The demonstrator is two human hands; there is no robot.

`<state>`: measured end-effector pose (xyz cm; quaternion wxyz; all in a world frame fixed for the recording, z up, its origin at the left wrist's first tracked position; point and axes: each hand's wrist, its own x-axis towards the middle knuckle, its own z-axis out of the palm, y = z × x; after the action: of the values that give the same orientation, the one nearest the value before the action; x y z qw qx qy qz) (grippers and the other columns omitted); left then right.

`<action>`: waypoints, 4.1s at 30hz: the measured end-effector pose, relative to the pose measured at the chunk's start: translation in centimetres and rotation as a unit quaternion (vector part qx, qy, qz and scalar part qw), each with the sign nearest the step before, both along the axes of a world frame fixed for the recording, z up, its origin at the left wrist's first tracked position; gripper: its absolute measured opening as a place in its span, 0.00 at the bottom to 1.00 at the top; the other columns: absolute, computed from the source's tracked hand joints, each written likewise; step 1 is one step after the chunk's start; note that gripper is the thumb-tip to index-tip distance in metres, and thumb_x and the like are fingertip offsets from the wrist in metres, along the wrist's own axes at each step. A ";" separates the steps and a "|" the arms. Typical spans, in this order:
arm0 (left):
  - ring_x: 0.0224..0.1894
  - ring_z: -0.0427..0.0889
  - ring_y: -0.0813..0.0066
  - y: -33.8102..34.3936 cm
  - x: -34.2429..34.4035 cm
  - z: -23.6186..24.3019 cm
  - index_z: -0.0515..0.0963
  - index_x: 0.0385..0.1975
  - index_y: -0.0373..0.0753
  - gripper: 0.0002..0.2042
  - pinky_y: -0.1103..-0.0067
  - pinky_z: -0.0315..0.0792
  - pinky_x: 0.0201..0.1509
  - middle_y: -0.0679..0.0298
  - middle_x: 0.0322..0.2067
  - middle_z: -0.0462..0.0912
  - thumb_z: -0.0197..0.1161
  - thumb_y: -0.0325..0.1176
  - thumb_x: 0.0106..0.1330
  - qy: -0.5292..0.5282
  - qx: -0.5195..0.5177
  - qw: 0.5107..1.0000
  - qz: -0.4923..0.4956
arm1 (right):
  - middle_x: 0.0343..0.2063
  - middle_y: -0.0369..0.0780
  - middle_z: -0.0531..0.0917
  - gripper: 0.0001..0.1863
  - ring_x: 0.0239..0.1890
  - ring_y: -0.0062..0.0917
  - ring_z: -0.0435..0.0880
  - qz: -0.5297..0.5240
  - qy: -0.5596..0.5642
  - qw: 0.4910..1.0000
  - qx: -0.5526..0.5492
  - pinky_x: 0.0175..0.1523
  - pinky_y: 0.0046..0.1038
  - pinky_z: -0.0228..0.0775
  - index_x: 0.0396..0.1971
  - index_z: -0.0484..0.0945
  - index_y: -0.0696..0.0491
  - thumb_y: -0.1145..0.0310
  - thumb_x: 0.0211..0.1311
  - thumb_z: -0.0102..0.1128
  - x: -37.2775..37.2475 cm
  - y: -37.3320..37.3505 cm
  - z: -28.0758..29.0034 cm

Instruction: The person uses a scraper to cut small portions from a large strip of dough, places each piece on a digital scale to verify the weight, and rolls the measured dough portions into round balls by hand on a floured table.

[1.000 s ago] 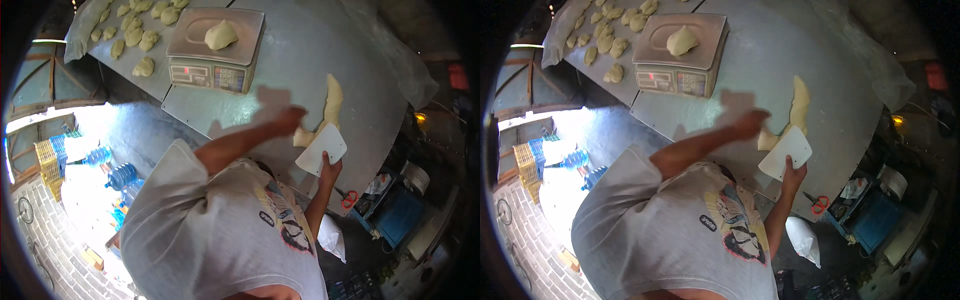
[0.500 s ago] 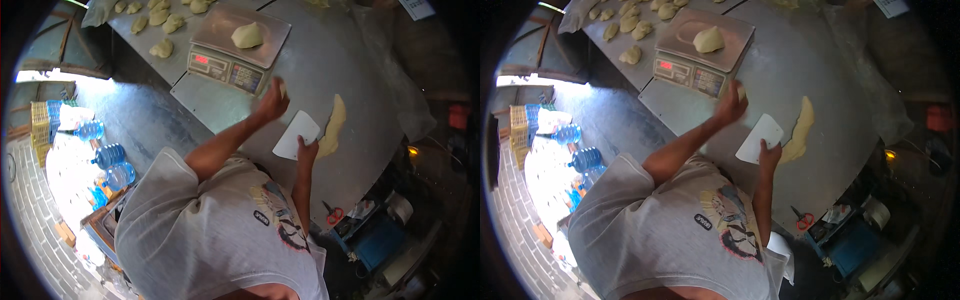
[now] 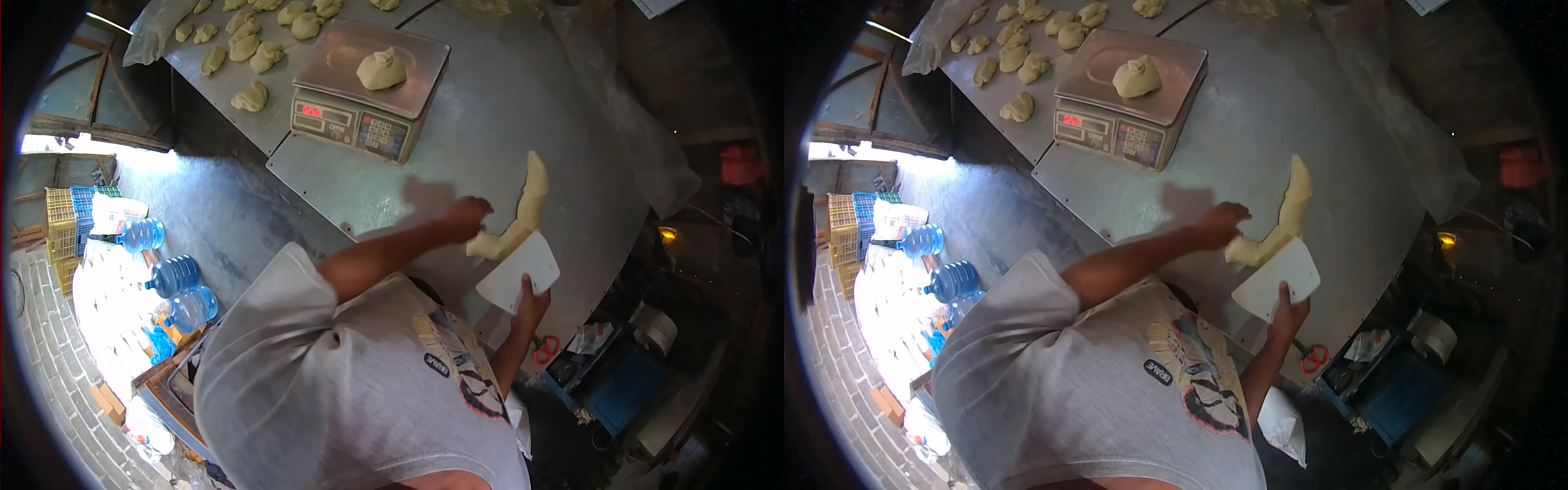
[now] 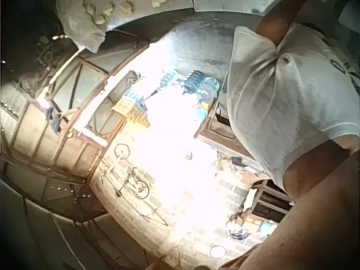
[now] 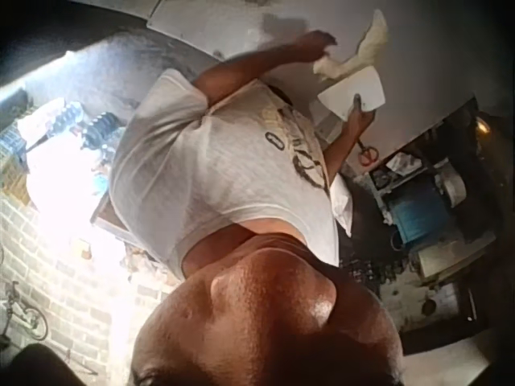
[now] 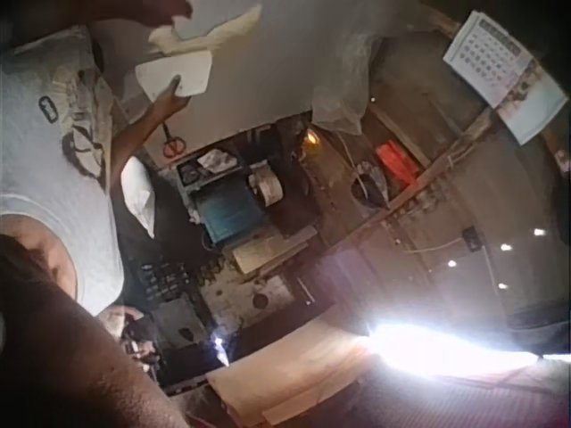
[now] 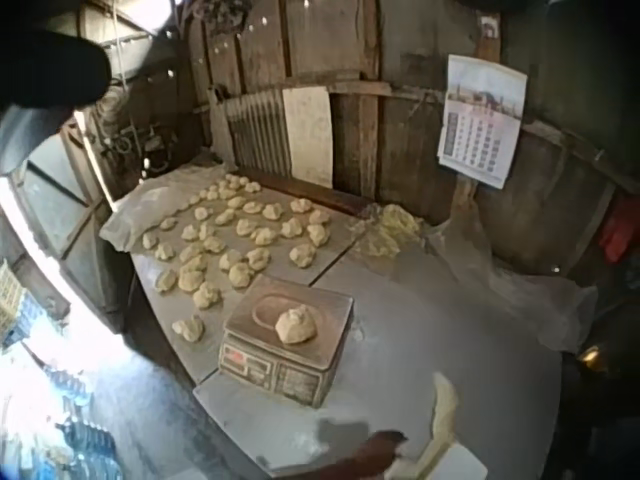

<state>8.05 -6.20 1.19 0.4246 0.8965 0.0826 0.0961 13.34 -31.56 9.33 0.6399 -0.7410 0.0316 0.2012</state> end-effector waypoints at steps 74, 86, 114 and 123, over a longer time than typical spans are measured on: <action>0.59 0.75 0.49 38.6 -1.8 6.5 0.72 0.58 0.45 0.31 0.46 0.74 0.52 0.51 0.59 0.72 0.69 0.54 0.57 0.052 0.038 0.893 0.444 | 0.53 0.45 0.78 0.26 0.54 0.33 0.78 0.041 0.080 0.995 0.047 0.59 0.34 0.69 0.59 0.68 0.64 0.78 0.61 0.62 -2.0 2.7 -2.0; 0.61 0.71 0.53 46.6 -6.1 34.8 0.65 0.62 0.41 0.24 0.54 0.61 0.68 0.54 0.58 0.72 0.49 0.50 0.73 -0.538 0.182 0.695 0.440 | 0.55 0.46 0.77 0.28 0.55 0.35 0.78 -0.021 0.095 0.995 -0.004 0.60 0.35 0.69 0.62 0.65 0.64 0.78 0.63 0.59 -1.1 9.7 2.0; 0.67 0.62 0.47 -11.8 7.0 -0.7 0.56 0.70 0.44 0.49 0.61 0.62 0.67 0.47 0.67 0.59 0.77 0.46 0.48 0.073 0.129 0.989 0.030 | 0.48 0.40 0.82 0.24 0.50 0.26 0.80 -0.248 0.068 0.966 -0.014 0.55 0.28 0.69 0.54 0.74 0.62 0.68 0.61 0.67 -3.8 -9.8 4.2; 0.44 0.86 0.59 -5.1 2.6 2.6 0.76 0.54 0.46 0.28 0.69 0.79 0.51 0.59 0.40 0.86 0.72 0.33 0.49 0.108 -0.126 0.985 0.043 | 0.46 0.39 0.83 0.21 0.47 0.25 0.81 -0.127 0.098 0.986 0.037 0.53 0.28 0.71 0.52 0.76 0.60 0.69 0.60 0.67 -1.0 -12.7 1.1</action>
<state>10.61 -11.28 3.81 0.5180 0.8366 0.1783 0.0057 12.36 -44.26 10.42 0.6812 -0.6832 0.1805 0.1914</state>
